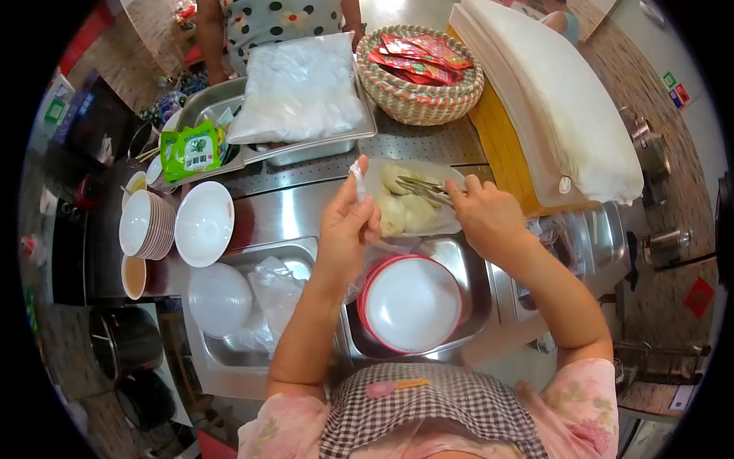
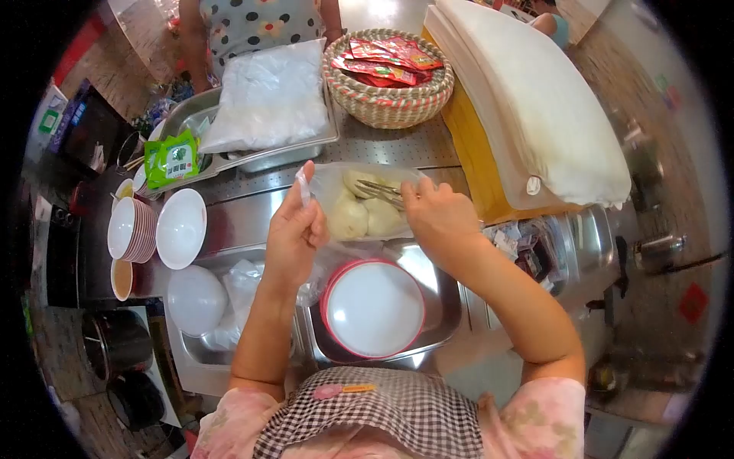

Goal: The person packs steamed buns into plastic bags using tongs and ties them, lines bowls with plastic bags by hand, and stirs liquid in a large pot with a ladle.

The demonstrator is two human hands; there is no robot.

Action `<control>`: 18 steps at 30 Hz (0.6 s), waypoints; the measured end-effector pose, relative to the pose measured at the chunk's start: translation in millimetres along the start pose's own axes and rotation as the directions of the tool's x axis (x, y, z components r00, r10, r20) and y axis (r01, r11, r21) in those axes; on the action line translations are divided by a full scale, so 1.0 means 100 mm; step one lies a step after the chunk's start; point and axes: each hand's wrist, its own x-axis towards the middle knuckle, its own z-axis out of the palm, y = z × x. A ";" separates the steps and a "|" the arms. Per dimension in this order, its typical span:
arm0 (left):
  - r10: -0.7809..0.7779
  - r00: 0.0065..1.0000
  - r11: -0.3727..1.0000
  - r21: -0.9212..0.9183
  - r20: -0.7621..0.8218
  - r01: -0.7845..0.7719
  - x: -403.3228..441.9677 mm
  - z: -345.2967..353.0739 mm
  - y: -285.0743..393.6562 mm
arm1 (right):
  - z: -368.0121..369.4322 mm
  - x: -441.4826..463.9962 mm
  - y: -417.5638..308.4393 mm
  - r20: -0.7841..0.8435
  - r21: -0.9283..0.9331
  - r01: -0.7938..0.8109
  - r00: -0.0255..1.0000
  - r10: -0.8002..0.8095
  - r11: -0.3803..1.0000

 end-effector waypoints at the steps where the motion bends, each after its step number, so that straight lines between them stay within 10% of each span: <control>1: 0.001 1.000 1.000 0.002 0.001 -0.001 0.01 0.00 0.00 | 0.04 0.05 -0.03 -0.003 -0.020 0.005 1.000 -0.005 1.000; 18: -0.045 0.997 0.999 -0.028 0.065 0.047 0.13 -0.08 -0.08 | 0.60 0.31 0.26 0.052 0.035 -0.113 0.992 0.111 0.993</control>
